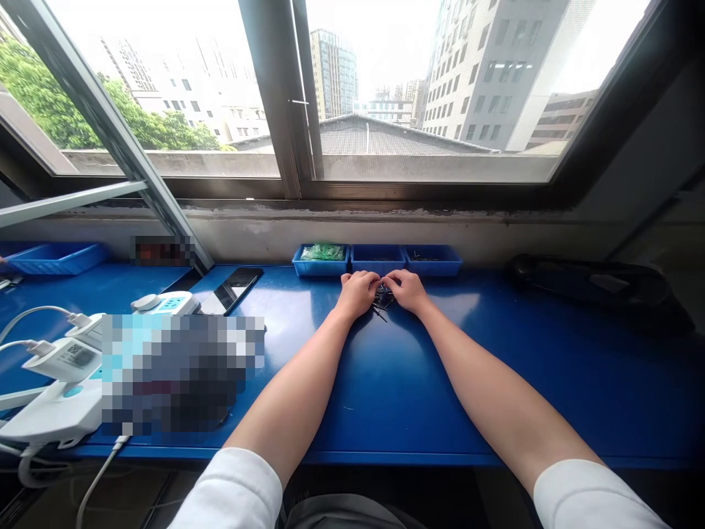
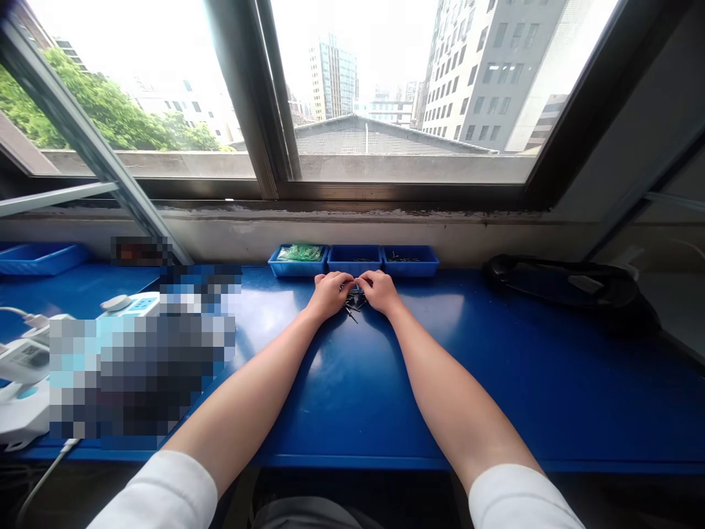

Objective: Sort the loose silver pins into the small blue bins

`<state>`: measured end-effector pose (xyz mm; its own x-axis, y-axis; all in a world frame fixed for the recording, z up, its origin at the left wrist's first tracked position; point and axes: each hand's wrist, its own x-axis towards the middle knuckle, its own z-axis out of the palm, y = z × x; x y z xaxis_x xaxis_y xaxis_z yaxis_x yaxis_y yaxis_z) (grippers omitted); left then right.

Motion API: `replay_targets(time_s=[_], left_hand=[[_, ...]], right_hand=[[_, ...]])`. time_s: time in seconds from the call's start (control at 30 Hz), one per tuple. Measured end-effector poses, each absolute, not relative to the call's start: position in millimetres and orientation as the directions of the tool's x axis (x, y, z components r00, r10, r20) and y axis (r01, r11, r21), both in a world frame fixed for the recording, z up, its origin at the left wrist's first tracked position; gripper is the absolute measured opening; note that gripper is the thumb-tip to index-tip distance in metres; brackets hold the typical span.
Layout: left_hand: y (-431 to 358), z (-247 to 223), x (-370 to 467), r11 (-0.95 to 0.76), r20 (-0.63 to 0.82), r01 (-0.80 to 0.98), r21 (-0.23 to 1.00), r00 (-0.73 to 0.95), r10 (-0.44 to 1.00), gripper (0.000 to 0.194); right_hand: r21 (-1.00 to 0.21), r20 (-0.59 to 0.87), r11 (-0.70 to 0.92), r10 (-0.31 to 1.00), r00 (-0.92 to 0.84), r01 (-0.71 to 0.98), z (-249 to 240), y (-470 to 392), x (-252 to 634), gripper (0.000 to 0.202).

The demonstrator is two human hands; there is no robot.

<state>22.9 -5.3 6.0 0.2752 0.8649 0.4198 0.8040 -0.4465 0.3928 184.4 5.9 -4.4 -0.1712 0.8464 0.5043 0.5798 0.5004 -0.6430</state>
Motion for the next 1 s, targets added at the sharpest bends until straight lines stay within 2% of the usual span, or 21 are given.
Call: replay_targets(time_s=[0.17,0.4,0.7,0.77,0.83,0.9,1.0], left_hand=[[-2.7,3.2,22.0,-0.425,0.403,0.825,0.373,0.268,0.875,0.027],[-2.5,3.9,22.1,-0.412,0.392,0.827,0.382,0.259,0.883,0.026],[-4.0,6.2,22.4,-0.383,0.378,0.838,0.388,0.234,0.896,0.028],[-2.7,4.4,21.8,-0.361,0.396,0.849,0.386,0.2,0.896,0.036],[-0.7,1.8,21.1,-0.325,0.409,0.864,0.384,0.156,0.899,0.037],[1.5,-0.6,20.8,-0.286,0.409,0.877,0.386,0.115,0.905,0.036],[3.6,-2.6,21.2,-0.227,0.382,0.892,0.39,0.068,0.922,0.033]], right_hand=[[-0.817,0.437,0.454,0.89,-0.132,0.357,-5.6,7.7,188.1,0.025],[-0.854,0.395,0.413,0.911,-0.122,0.317,-6.4,10.2,189.0,0.028],[-0.919,0.341,0.359,0.932,-0.126,0.166,-7.5,14.2,193.3,0.027],[-0.891,0.393,0.397,0.918,-0.063,0.219,-7.6,14.9,194.2,0.033],[-0.837,0.457,0.421,0.889,0.024,0.35,-6.8,14.3,193.6,0.041],[-0.767,0.491,0.386,0.867,0.082,0.512,-5.7,12.6,191.4,0.049],[-0.66,0.486,0.314,0.871,0.069,0.683,-5.3,10.4,186.8,0.057]])
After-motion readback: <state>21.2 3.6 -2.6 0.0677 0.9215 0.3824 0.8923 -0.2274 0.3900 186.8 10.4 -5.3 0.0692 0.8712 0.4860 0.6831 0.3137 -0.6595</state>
